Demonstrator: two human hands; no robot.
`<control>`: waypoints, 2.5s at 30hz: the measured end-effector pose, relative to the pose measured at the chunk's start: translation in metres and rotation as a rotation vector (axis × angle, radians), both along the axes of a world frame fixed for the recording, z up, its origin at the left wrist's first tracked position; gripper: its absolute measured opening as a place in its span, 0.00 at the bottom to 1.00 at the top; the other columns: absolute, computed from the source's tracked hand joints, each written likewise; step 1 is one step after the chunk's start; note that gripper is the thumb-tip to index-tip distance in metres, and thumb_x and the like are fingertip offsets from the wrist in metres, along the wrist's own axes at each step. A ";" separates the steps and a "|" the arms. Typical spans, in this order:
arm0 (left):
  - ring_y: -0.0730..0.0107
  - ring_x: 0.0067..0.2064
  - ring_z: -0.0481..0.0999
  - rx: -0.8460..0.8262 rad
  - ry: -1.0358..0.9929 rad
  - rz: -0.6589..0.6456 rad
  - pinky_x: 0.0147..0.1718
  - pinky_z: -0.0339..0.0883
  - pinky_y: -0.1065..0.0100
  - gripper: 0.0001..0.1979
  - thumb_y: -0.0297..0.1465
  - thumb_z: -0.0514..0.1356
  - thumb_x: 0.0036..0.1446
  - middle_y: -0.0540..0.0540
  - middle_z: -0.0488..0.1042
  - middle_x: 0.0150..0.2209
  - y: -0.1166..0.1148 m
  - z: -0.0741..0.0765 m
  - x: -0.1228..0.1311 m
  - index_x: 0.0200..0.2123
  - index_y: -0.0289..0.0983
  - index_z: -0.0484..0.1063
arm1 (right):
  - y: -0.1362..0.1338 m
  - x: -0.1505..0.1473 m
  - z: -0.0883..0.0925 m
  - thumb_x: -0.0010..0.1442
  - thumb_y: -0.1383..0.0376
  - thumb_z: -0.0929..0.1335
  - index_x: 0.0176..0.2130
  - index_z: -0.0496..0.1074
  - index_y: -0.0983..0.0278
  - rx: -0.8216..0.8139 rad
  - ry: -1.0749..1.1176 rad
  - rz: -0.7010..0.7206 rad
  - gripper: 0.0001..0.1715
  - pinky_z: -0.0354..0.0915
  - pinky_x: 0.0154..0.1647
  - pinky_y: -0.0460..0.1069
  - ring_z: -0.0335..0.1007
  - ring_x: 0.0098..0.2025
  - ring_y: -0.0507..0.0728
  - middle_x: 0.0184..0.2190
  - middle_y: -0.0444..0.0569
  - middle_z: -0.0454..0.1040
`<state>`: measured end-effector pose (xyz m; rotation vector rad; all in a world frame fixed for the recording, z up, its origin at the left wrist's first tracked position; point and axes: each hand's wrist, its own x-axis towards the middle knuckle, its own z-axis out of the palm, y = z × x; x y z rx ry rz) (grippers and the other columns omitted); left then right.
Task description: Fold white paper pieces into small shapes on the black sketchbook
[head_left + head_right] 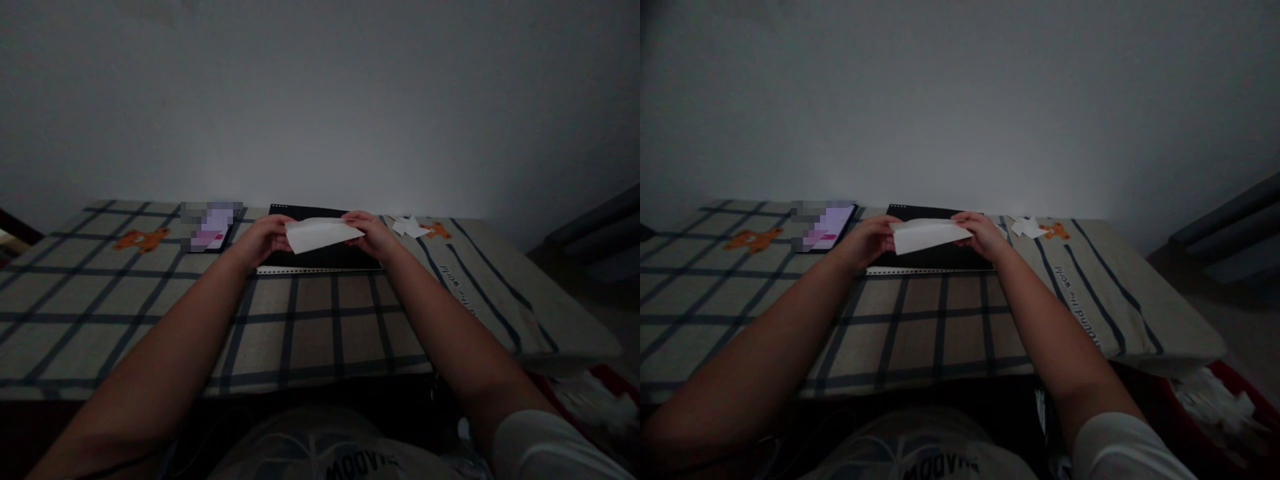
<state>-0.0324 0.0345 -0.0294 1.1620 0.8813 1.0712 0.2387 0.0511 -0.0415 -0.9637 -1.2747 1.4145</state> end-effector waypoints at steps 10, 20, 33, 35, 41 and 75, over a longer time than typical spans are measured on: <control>0.66 0.24 0.73 -0.039 0.411 -0.285 0.21 0.60 0.69 0.16 0.45 0.70 0.47 0.45 0.81 0.28 -0.025 0.006 0.021 0.35 0.39 0.83 | -0.011 -0.013 0.002 0.51 0.63 0.73 0.35 0.82 0.59 0.165 -0.242 0.227 0.09 0.63 0.30 0.47 0.68 0.30 0.52 0.31 0.44 0.80; 0.69 0.27 0.71 0.070 0.361 -0.003 0.24 0.62 0.71 0.15 0.44 0.68 0.51 0.47 0.77 0.28 -0.018 -0.003 0.025 0.32 0.38 0.79 | -0.014 -0.017 0.009 0.60 0.45 0.70 0.37 0.75 0.63 -0.066 -0.125 0.213 0.23 0.70 0.25 0.48 0.74 0.25 0.54 0.25 0.49 0.77; 0.70 0.31 0.75 0.024 0.154 -0.043 0.29 0.71 0.69 0.19 0.43 0.71 0.46 0.49 0.75 0.31 -0.019 -0.011 0.037 0.33 0.36 0.72 | -0.017 -0.026 0.002 0.51 0.58 0.75 0.29 0.69 0.63 0.028 -0.153 0.135 0.15 0.71 0.32 0.49 0.71 0.29 0.53 0.26 0.44 0.73; 0.66 0.34 0.77 -0.021 0.079 -0.063 0.31 0.74 0.66 0.21 0.45 0.71 0.47 0.46 0.78 0.34 -0.019 -0.008 0.037 0.37 0.35 0.74 | -0.018 -0.026 0.002 0.51 0.57 0.74 0.29 0.69 0.63 0.060 -0.178 0.140 0.15 0.69 0.31 0.49 0.70 0.29 0.53 0.26 0.43 0.72; 0.67 0.33 0.78 -0.097 0.021 -0.039 0.33 0.74 0.67 0.16 0.40 0.71 0.49 0.44 0.80 0.33 -0.019 -0.003 0.037 0.34 0.34 0.75 | -0.023 -0.027 0.007 0.52 0.56 0.73 0.30 0.68 0.62 0.122 -0.236 0.146 0.14 0.66 0.31 0.49 0.68 0.29 0.53 0.27 0.43 0.71; 0.72 0.29 0.77 0.017 0.218 0.069 0.36 0.77 0.68 0.12 0.34 0.70 0.51 0.49 0.77 0.25 -0.018 -0.006 0.036 0.23 0.35 0.73 | -0.025 -0.030 0.008 0.50 0.54 0.72 0.27 0.63 0.61 0.119 -0.269 0.137 0.17 0.54 0.28 0.47 0.56 0.26 0.50 0.23 0.39 0.61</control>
